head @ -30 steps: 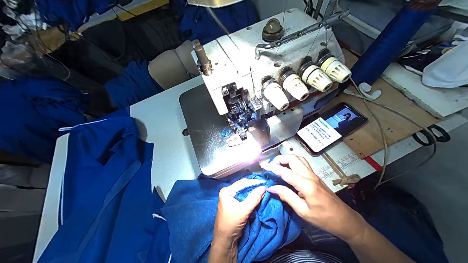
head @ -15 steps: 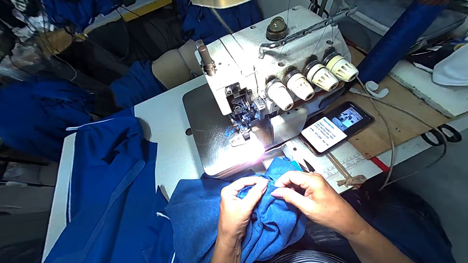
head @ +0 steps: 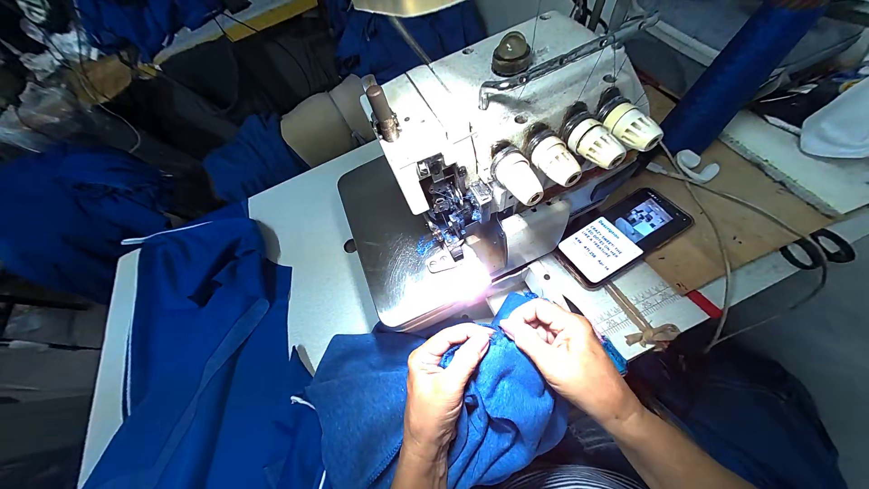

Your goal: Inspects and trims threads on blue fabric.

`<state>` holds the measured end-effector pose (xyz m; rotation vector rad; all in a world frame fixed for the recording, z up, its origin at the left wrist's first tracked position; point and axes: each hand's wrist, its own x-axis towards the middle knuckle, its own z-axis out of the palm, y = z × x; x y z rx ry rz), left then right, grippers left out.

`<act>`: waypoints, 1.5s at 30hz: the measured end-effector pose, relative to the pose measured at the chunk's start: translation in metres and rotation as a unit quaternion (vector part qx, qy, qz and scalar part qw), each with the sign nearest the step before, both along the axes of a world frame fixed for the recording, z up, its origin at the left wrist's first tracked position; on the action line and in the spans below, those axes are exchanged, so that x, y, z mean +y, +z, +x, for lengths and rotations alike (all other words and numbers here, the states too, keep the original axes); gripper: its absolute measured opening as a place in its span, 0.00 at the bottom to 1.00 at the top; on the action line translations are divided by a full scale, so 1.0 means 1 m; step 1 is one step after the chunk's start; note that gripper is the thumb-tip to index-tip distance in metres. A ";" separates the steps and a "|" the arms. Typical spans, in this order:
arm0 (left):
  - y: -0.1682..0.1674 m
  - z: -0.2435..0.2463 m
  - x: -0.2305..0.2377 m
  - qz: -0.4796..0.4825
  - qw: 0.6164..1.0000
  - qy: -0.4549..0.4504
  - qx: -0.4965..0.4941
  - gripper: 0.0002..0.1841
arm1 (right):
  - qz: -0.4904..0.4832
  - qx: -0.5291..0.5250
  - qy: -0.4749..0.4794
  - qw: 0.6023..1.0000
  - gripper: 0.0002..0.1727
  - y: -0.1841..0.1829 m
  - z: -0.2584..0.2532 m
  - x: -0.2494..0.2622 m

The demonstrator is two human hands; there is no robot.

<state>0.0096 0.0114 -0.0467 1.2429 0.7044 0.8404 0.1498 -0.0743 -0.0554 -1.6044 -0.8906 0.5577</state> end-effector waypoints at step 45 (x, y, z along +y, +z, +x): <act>-0.004 -0.003 0.002 0.016 0.999 -0.039 -0.008 0.09 | 0.088 0.137 0.033 0.986 0.04 0.004 -0.018 -0.005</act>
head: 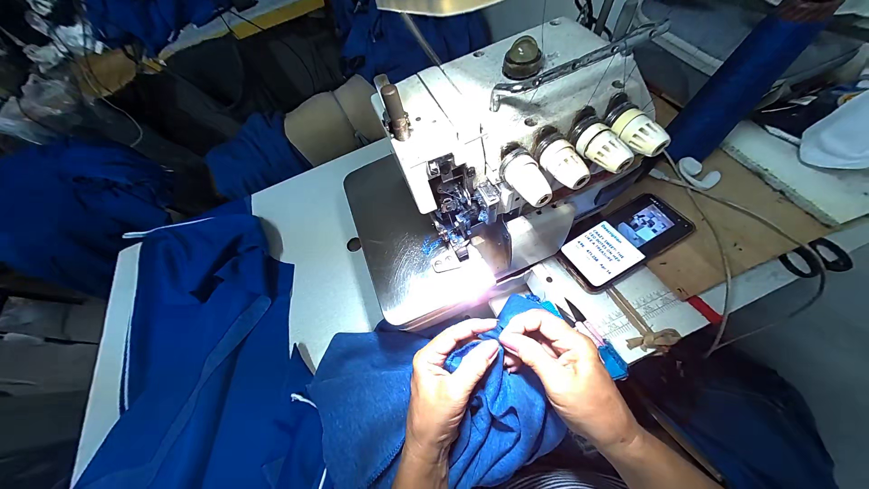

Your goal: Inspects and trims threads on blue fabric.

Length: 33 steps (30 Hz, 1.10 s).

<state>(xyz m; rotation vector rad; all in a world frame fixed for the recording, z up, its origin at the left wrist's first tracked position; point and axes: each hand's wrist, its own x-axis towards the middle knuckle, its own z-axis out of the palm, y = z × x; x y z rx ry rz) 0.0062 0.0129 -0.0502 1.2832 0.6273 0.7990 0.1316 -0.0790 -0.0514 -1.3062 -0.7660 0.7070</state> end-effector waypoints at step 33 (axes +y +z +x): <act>-0.003 -0.053 0.035 0.189 0.978 -0.006 0.085 0.04 | -0.195 -0.659 0.072 0.723 0.11 0.042 0.147 -0.118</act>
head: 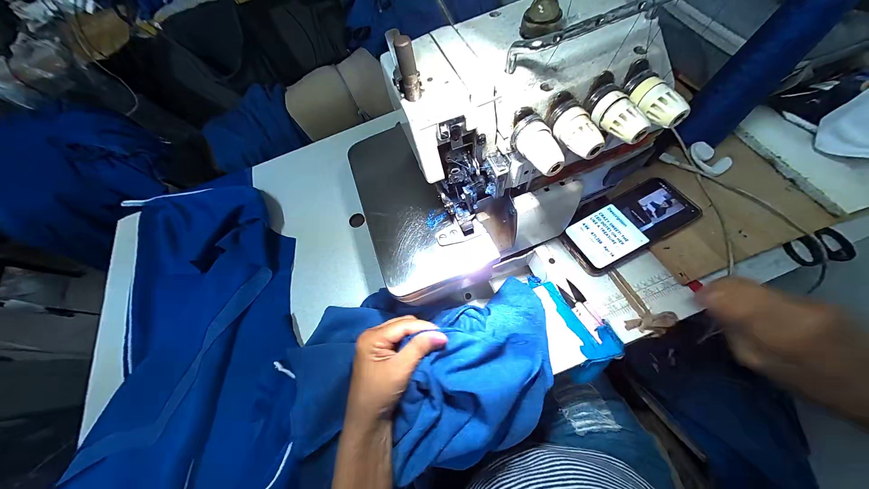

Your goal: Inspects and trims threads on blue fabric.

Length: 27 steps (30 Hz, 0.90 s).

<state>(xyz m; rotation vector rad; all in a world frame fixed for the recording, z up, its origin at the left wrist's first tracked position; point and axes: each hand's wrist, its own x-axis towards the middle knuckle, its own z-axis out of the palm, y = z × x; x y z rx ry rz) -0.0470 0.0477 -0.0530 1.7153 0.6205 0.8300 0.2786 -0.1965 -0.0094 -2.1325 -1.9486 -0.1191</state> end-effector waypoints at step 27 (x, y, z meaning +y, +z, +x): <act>-0.003 0.022 -0.007 0.053 0.998 -0.013 -0.014 0.04 | 0.116 0.529 0.019 0.841 0.08 -0.036 -0.112 0.092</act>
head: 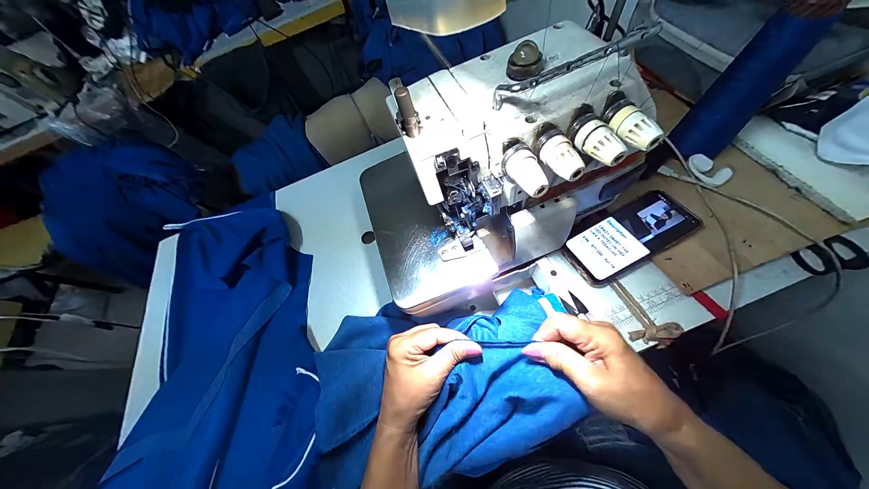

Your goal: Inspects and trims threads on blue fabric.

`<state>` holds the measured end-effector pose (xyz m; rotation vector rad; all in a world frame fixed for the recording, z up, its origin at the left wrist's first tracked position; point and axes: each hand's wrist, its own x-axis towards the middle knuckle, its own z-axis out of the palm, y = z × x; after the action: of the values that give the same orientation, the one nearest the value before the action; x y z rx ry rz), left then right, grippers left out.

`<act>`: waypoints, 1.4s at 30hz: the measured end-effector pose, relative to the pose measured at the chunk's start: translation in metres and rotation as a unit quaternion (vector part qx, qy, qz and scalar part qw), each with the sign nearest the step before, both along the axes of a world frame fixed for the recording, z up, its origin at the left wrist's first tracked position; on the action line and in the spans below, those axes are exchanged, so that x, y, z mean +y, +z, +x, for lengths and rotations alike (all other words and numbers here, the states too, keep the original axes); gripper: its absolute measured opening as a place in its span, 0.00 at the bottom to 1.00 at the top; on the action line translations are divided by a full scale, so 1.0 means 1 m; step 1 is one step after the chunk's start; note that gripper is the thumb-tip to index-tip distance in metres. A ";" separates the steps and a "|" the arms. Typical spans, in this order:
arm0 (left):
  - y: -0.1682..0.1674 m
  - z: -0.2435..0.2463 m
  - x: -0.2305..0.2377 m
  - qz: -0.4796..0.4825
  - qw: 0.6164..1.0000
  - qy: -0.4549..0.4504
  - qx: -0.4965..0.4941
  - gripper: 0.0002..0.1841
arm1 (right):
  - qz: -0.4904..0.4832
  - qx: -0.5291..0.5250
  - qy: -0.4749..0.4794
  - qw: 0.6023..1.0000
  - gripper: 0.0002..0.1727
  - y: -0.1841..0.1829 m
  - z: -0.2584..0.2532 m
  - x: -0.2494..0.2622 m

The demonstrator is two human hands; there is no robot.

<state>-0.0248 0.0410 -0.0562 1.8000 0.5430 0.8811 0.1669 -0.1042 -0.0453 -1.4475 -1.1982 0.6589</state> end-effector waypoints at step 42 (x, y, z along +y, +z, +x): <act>0.013 0.021 -0.015 -0.224 0.972 -0.065 0.014 0.07 | -0.062 0.096 -0.043 0.993 0.11 0.014 0.010 -0.008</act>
<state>-0.0033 0.0260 -0.0434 1.4184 0.5829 0.5874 0.1769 -0.1121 -0.0311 -1.4936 -0.9554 0.8052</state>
